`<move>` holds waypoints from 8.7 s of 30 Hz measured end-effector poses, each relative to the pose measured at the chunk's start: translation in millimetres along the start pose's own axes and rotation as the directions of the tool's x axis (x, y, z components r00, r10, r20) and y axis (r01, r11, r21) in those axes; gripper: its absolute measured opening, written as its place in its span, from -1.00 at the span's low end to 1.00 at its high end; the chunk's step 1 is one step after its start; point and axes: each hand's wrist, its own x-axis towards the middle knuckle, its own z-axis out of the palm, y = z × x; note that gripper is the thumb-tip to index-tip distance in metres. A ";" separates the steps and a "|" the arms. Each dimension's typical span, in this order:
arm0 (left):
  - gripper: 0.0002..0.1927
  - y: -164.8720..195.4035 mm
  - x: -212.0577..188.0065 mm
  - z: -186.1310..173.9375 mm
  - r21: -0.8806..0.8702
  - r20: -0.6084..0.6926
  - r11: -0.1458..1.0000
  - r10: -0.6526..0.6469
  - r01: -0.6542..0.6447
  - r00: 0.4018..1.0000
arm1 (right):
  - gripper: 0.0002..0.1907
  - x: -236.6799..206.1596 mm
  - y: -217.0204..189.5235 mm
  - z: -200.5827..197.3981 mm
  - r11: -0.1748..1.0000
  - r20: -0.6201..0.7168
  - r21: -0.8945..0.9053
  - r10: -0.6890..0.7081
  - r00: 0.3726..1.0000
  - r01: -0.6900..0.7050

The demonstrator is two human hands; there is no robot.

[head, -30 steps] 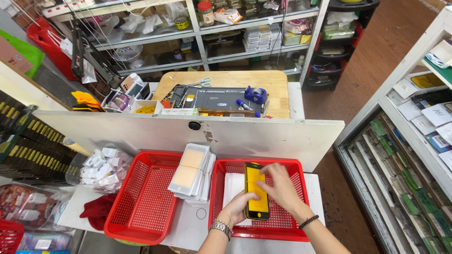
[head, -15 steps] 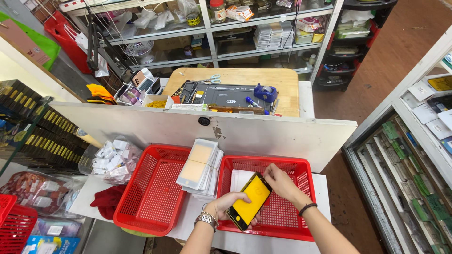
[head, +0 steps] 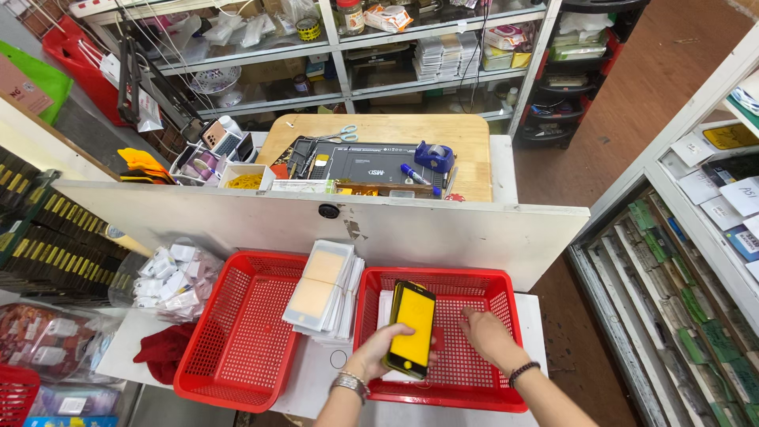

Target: The person wipes the screens of yellow demo phones with white paper wipes, one phone at a time, and stacks cleaned screen protectors and phone cases into red baskets. At the end they carry a basket of packaged screen protectors and a basket of charging cables across the counter.

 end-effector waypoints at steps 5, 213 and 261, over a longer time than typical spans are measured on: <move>-0.36 -15.4 36.4 32.7 0.265 -0.166 0.962 0.120 -0.073 0.979 | -0.50 -0.2 -18.3 3.5 0.191 0.455 0.861 0.127 0.882 -0.471; -0.73 37.0 -51.8 43.6 0.837 -0.213 0.452 0.788 -0.309 0.577 | -0.72 -32.5 -70.0 -106.8 0.363 -0.541 0.813 0.183 0.821 0.455; -0.66 118.6 -178.9 -99.3 0.812 -0.459 0.508 0.860 -0.288 0.222 | -0.55 -13.5 -121.3 -71.0 0.258 -0.040 0.965 -0.036 0.999 0.048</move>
